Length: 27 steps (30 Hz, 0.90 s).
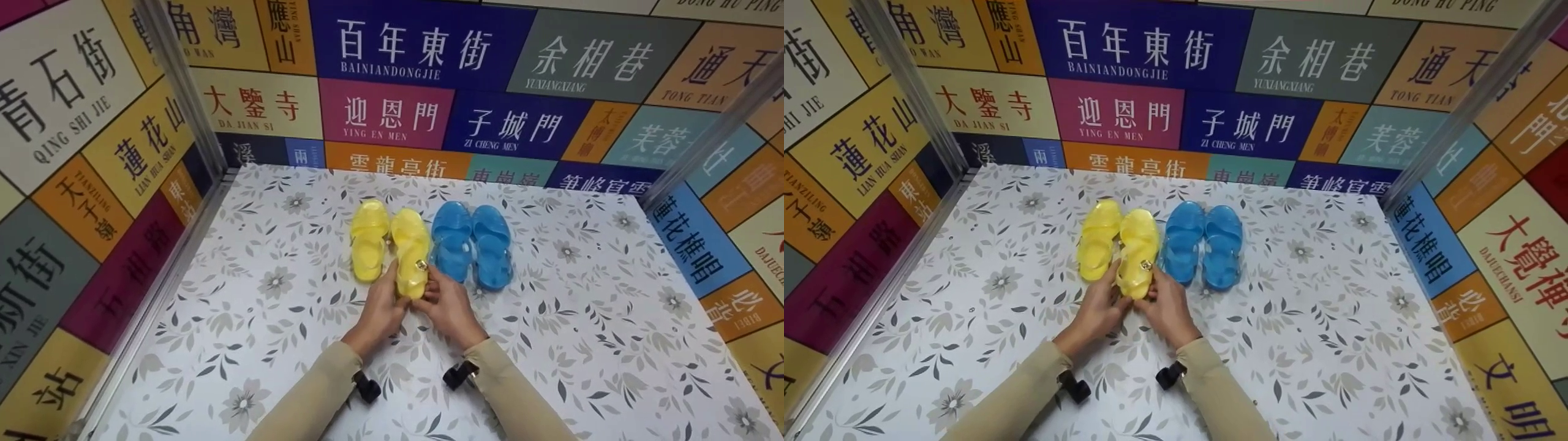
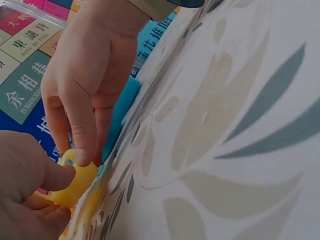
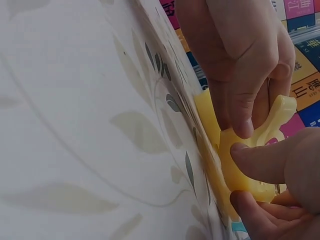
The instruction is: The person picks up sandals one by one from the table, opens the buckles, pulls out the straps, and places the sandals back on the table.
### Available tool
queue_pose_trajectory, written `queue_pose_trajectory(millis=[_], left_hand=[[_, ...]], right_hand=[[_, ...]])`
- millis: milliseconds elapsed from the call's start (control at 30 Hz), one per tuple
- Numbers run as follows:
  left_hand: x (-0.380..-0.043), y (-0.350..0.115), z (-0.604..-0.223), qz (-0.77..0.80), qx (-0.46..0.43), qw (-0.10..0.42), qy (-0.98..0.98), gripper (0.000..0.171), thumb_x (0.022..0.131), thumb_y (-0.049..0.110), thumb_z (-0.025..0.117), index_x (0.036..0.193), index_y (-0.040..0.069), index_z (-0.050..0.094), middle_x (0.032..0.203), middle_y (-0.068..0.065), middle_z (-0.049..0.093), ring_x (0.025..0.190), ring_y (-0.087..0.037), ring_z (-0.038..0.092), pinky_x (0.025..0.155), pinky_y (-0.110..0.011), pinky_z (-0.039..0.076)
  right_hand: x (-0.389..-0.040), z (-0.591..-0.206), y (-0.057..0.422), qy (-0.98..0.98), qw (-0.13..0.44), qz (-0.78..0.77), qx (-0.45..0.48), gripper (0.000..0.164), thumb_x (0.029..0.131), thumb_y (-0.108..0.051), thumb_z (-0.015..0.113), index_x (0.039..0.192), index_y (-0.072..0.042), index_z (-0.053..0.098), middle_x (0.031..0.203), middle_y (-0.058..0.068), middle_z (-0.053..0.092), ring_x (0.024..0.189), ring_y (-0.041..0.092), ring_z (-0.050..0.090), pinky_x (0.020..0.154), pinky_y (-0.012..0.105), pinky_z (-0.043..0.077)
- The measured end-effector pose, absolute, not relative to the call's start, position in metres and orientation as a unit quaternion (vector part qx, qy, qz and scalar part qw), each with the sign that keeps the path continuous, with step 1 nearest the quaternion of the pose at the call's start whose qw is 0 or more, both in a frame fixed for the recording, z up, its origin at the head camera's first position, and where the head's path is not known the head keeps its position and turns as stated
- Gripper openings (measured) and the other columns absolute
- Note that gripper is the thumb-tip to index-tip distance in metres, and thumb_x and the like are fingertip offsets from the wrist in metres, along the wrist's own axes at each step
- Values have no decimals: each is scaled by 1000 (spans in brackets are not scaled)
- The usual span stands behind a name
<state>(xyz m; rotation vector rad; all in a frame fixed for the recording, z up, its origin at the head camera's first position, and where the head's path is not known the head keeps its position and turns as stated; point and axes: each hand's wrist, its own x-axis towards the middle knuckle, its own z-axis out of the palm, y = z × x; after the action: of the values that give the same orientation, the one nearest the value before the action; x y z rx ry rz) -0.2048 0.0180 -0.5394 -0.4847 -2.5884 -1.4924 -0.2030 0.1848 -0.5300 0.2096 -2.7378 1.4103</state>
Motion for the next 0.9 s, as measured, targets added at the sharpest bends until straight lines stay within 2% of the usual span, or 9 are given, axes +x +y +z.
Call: queue_pose_trajectory(millis=[200,467,700,800,900], left_hand=[[-213,22,-539,-506,-151,46,-848,81,90,-14,64,162,-7,27,158,-26,47,148,-37,43,124,-44,32],[-225,28,-540,-522,-136,40,-841,82,88,-16,60,162,-6,26,163,-24,39,152,-37,38,126,-43,28],[-234,31,-542,-514,-145,61,-843,83,84,-17,59,161,-7,28,157,-27,47,147,-38,44,125,-45,31],[-238,33,-541,-516,-144,65,-842,85,83,-17,57,162,-7,27,160,-25,43,149,-37,42,126,-44,29],[-242,34,-541,-523,-144,73,-837,87,81,-18,57,161,-7,26,162,-25,40,150,-37,39,126,-46,28]], right_hand=[[-208,-532,181,-884,45,459,76,74,87,1,81,153,6,47,117,24,74,107,31,75,91,40,61],[-215,-534,178,-886,66,453,78,64,92,0,78,149,4,52,127,24,71,114,33,73,95,41,60],[-222,-537,172,-891,94,438,72,54,92,3,76,143,2,59,129,22,70,118,33,70,98,41,58],[-225,-537,169,-895,104,429,68,50,92,2,76,140,1,62,127,21,71,117,34,70,97,42,59],[-228,-536,167,-896,107,427,62,53,92,2,76,142,3,60,128,23,70,117,35,70,98,43,59]])
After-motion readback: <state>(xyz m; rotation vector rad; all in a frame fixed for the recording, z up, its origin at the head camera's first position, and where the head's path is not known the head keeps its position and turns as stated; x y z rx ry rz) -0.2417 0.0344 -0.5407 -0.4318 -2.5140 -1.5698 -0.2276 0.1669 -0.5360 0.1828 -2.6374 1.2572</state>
